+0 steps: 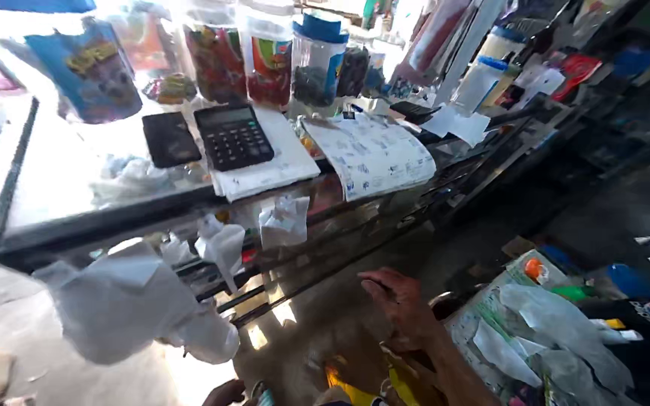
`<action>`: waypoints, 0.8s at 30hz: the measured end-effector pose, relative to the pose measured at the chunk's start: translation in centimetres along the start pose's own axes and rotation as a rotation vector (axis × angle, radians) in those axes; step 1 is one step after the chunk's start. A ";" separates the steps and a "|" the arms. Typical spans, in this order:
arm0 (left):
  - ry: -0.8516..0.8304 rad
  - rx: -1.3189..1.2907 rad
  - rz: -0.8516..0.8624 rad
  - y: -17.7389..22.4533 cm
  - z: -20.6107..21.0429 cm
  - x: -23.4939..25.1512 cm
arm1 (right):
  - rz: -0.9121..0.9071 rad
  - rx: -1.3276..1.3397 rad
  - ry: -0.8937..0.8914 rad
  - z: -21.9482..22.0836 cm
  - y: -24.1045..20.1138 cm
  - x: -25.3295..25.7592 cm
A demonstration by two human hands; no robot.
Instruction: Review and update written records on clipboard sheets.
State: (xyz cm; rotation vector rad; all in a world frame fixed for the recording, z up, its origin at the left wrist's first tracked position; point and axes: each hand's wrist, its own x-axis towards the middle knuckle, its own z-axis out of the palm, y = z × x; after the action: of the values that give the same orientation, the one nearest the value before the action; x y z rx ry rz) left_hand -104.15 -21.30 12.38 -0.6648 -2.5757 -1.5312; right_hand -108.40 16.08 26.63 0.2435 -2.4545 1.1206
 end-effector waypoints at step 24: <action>-0.110 0.622 0.282 15.7 8.3 44.1 | 0.159 -0.878 -0.414 -11.5 19.0 41.0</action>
State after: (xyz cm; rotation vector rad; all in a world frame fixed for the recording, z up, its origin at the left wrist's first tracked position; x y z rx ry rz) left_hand -136.40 6.66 33.31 -0.9779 -2.6620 -0.5744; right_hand -147.72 37.99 38.96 -0.0013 -3.1021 -0.0562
